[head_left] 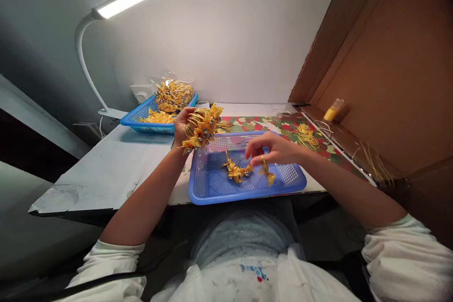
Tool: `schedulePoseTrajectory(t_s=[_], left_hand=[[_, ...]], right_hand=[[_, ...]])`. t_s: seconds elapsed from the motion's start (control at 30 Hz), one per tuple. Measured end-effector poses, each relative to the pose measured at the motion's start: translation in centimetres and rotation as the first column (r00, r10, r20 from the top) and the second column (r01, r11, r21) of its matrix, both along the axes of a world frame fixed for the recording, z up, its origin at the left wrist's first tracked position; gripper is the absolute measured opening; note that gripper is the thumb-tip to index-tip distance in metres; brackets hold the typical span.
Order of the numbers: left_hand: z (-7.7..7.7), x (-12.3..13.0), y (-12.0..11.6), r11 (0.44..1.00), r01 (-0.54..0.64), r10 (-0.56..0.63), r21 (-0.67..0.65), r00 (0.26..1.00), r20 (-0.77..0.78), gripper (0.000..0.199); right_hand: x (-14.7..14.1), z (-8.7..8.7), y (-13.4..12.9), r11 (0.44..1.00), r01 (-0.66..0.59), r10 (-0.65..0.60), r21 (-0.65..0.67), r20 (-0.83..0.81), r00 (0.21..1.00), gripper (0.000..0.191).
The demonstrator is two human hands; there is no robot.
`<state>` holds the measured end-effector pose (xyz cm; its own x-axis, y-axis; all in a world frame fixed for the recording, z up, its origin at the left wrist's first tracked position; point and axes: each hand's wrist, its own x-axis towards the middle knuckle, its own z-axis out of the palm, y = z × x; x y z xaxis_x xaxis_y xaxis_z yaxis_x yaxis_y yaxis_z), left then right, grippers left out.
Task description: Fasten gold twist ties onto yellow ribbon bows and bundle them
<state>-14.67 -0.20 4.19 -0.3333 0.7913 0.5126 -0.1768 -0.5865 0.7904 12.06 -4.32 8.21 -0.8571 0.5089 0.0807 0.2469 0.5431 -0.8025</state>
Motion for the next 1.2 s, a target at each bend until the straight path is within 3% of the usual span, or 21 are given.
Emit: schedulePoseTrajectory(t_s=[0.17,0.27,0.37,0.5,0.7,0.87,0.97,1.07,1.2], left_hand=[[0.4,0.4,-0.4,1.0,0.006,-0.005,-0.023,0.999,0.033,0.026],[0.2,0.3,-0.4,1.0,0.002,-0.002,-0.014,1.0,0.025,0.024],[-0.1,0.1,-0.2,1.0,0.01,-0.01,-0.004,1.0,-0.006,0.022],[-0.2,0.0,-0.1,0.999,-0.011,0.011,-0.033,1.0,-0.013,0.017],[-0.2,0.1,0.0,0.999,-0.016,0.016,-0.046,1.0,-0.013,0.016],[0.0,0.1,0.0,0.999,-0.024,0.024,-0.047,1.0,-0.005,0.015],[0.0,0.1,-0.1,0.998,-0.02,0.019,-0.056,1.0,-0.011,0.018],[0.0,0.1,-0.2,0.998,-0.016,0.014,-0.057,0.999,-0.029,0.018],[-0.1,0.0,-0.1,0.998,-0.01,0.007,-0.062,0.999,-0.048,0.016]], right_hand=[[-1.1,-2.3,-0.6,0.924,-0.199,0.244,-0.326,0.102,0.964,0.035],[-1.3,-2.7,-0.3,0.921,-0.126,0.186,-0.368,0.13,0.974,0.036],[-1.0,-2.7,0.7,0.951,0.09,-0.04,-0.297,0.169,0.985,0.036],[-0.8,-2.8,1.9,0.958,0.276,-0.229,-0.081,0.367,0.902,0.026],[-2.6,-3.3,2.1,0.915,0.272,-0.395,0.297,0.526,0.753,0.029],[-3.3,-3.4,2.4,0.971,0.161,-0.235,0.174,0.62,0.749,0.011],[-3.0,-3.4,2.6,0.969,0.115,-0.217,0.221,0.524,0.824,0.012],[-2.7,-3.5,2.7,0.963,0.126,-0.191,0.24,0.272,0.943,0.011],[-2.7,-4.0,3.1,0.984,0.166,-0.169,-0.069,-0.038,0.985,0.01]])
